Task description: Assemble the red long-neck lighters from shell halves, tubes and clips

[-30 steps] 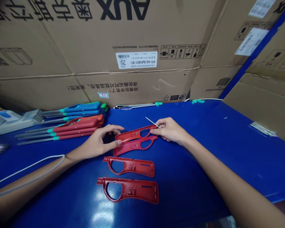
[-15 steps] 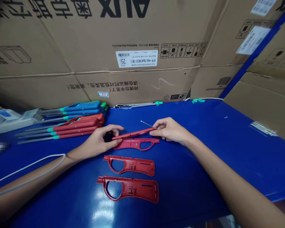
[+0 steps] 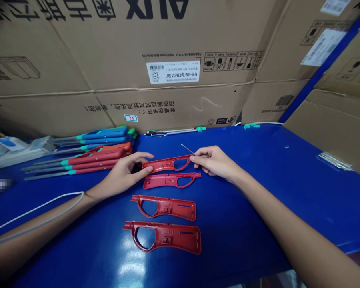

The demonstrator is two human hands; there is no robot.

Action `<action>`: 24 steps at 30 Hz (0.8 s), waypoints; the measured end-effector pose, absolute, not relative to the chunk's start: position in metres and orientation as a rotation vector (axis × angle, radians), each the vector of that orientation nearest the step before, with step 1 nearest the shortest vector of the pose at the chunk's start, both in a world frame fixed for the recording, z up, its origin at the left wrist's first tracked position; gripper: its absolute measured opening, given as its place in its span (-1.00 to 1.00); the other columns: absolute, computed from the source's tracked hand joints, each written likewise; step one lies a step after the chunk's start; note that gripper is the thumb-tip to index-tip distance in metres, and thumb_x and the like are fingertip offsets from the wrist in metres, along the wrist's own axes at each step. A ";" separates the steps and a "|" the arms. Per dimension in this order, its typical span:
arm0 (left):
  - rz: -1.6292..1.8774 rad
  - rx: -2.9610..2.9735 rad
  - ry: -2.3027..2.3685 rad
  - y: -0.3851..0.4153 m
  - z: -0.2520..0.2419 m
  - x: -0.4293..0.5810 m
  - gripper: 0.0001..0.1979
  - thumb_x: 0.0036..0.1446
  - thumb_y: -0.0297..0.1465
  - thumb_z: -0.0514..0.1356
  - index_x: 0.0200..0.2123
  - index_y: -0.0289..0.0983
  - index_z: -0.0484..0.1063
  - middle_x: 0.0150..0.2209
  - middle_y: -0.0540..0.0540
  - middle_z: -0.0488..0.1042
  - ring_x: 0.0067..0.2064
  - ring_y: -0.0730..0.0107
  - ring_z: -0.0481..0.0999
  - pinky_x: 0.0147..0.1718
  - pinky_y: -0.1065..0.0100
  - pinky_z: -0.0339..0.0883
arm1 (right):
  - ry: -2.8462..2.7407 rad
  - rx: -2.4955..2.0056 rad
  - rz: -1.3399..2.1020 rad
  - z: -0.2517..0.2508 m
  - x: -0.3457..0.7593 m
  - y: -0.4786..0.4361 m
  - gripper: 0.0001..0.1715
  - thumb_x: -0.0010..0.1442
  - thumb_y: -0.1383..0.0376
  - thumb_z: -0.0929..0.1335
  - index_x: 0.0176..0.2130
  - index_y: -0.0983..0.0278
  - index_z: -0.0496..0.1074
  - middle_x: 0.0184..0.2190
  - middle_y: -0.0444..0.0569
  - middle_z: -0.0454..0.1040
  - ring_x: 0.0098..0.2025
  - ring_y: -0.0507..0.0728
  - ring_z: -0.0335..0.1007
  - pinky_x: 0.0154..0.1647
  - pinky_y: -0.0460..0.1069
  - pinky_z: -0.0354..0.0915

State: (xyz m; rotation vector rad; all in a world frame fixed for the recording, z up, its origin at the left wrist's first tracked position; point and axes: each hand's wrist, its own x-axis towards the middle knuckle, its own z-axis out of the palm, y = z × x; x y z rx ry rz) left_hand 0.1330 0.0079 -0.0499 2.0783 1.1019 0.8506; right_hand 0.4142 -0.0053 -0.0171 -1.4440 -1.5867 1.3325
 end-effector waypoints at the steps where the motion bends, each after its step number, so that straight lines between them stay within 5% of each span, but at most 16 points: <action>1: 0.853 2.072 1.102 0.008 -0.050 0.133 -0.68 0.17 -0.27 0.19 -0.03 -0.27 0.37 -0.32 -0.03 0.48 -0.29 0.38 0.44 -0.24 0.33 0.34 | -1.575 -1.430 1.333 -0.018 0.414 -0.005 -0.64 0.08 0.06 0.42 -0.42 0.31 0.40 -0.60 -0.15 0.35 -0.67 -0.11 0.04 -0.71 -0.15 -0.10; 9: 0.862 2.043 1.125 0.008 -0.048 0.134 -0.67 0.18 -0.24 0.19 -0.04 -0.28 0.38 -0.32 -0.03 0.46 -0.31 0.40 0.41 -0.30 0.36 0.31 | -1.498 -1.402 1.327 -0.018 0.413 -0.004 -0.67 0.05 0.08 0.43 -0.44 0.31 0.42 -0.56 -0.11 0.39 -0.66 -0.10 0.07 -0.71 -0.14 -0.08; 15: 0.865 2.026 1.130 0.008 -0.048 0.134 -0.67 0.19 -0.23 0.19 -0.05 -0.29 0.38 -0.33 -0.03 0.46 -0.32 0.41 0.42 -0.32 0.37 0.32 | -1.463 -1.361 1.367 -0.018 0.412 -0.005 -0.64 0.09 0.05 0.41 -0.46 0.30 0.39 -0.77 -0.29 0.11 -0.72 -0.10 -0.10 -0.70 -0.12 -0.16; 24: 0.943 1.968 1.113 0.002 -0.036 0.136 -0.71 0.15 -0.21 0.22 -0.18 -0.30 0.45 -0.31 -0.07 0.50 -0.31 0.38 0.45 -0.31 0.36 0.35 | -1.505 -1.298 1.430 -0.005 0.421 -0.010 -0.62 0.01 0.07 0.47 -0.49 0.32 0.39 -0.70 -0.28 0.09 -0.67 -0.12 -0.12 -0.67 -0.11 -0.20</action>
